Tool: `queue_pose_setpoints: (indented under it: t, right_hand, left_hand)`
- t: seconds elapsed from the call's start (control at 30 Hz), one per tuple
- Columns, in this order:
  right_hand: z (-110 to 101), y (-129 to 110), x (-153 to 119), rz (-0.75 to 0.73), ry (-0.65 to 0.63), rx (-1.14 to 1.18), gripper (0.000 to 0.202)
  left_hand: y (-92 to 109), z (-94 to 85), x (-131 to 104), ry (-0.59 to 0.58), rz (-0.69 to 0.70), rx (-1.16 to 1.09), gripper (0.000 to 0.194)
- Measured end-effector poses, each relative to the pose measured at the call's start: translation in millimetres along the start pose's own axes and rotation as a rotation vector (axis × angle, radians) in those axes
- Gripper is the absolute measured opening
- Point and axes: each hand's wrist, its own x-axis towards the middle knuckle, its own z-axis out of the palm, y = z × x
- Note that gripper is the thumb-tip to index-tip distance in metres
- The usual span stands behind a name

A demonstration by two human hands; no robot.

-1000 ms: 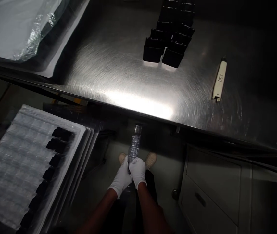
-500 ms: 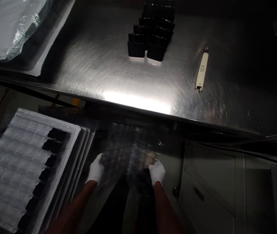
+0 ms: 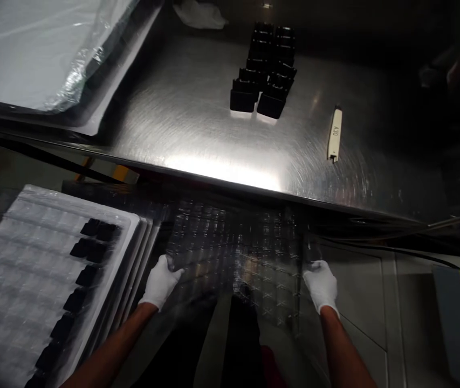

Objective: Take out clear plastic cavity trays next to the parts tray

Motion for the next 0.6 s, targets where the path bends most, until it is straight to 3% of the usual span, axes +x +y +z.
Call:
queue_pose_setpoints:
  t: [0.1,0.23,0.33,0.43,0.53,0.6]
  right_hand:
    - [-28,10,-2,-0.076,-0.052,-0.029,0.031]
    - [-62,21,0,-0.001,0.042,-0.111,0.044]
    - [-75,23,1,-0.018,-0.011,-0.183,0.045]
    - [-65,13,-12,-0.112,-0.102,-0.205,0.042]
    - [-43,6,-38,-0.194,-0.196,-0.176,0.039]
    - [-32,10,-57,-0.167,-0.231,-0.143,0.039]
  left_hand:
    - [1,2.4,-19,-0.024,0.081,0.012,0.028]
    - [-6,10.3,-37,-0.051,0.131,0.057,0.021]
    - [-17,17.9,-53,-0.097,0.170,0.098,0.010]
    - [-12,38.6,-72,-0.131,0.172,0.093,0.008]
    - [14,59.9,-76,-0.080,0.107,0.052,0.009]
    - [35,65.4,-66,-0.013,0.036,0.010,0.009]
